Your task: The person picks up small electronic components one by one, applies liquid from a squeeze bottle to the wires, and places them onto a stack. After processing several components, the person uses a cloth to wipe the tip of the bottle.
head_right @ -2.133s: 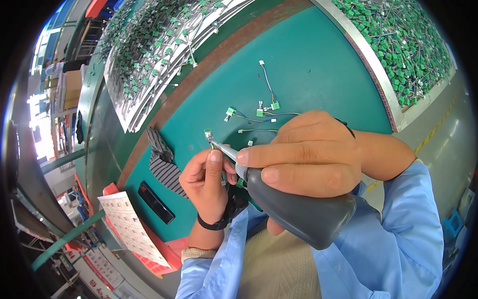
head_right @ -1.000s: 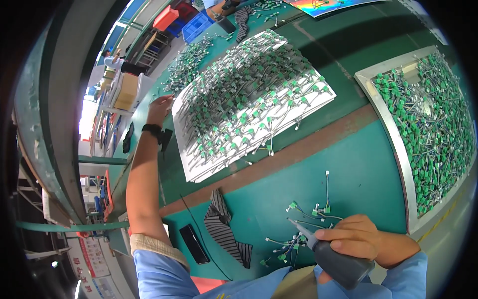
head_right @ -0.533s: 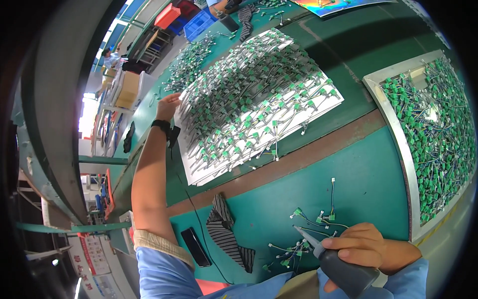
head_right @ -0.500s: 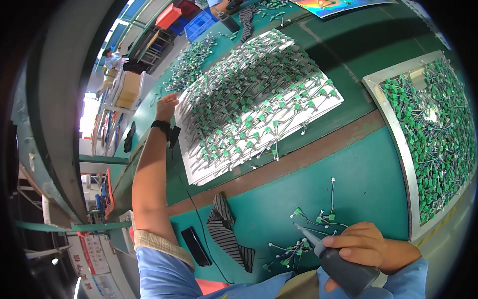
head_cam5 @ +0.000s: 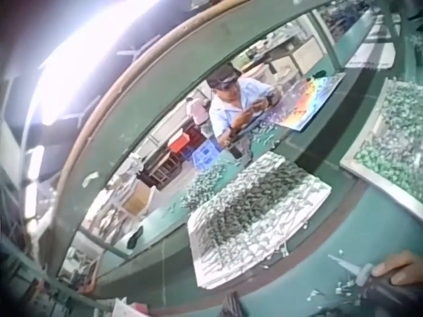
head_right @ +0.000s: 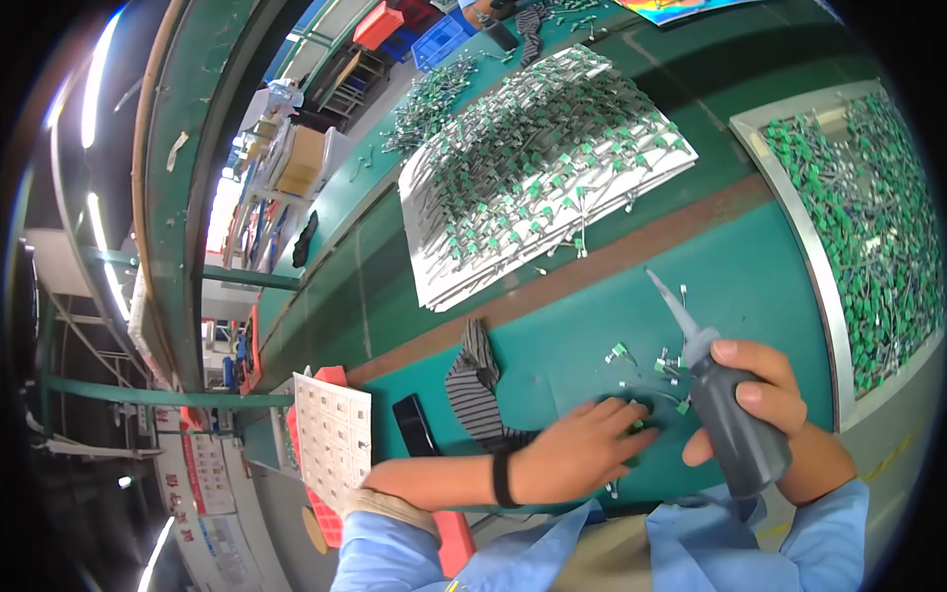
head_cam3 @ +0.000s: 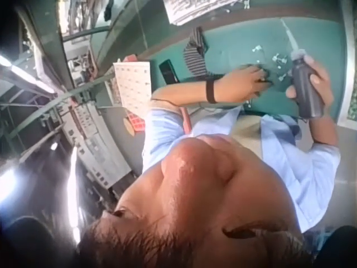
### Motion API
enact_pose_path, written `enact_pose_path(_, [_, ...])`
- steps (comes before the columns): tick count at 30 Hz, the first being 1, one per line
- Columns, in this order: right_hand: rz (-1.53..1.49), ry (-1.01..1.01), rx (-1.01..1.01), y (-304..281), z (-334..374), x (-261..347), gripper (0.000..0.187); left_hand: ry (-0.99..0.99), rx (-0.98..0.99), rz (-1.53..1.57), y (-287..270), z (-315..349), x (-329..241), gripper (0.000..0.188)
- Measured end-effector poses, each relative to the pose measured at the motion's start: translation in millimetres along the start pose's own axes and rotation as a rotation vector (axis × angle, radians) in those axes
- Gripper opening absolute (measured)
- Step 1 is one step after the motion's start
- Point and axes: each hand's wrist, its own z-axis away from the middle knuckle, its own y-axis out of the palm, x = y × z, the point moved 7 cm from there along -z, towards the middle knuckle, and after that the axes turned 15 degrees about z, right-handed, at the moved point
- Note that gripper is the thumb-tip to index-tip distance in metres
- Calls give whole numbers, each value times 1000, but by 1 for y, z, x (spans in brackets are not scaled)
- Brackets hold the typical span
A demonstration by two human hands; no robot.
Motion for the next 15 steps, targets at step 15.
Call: enact_pose_path(15, [-3, 29, -74, 5, -13, 4, 68, -155, -702, 346, -33, 33, 64, 30])
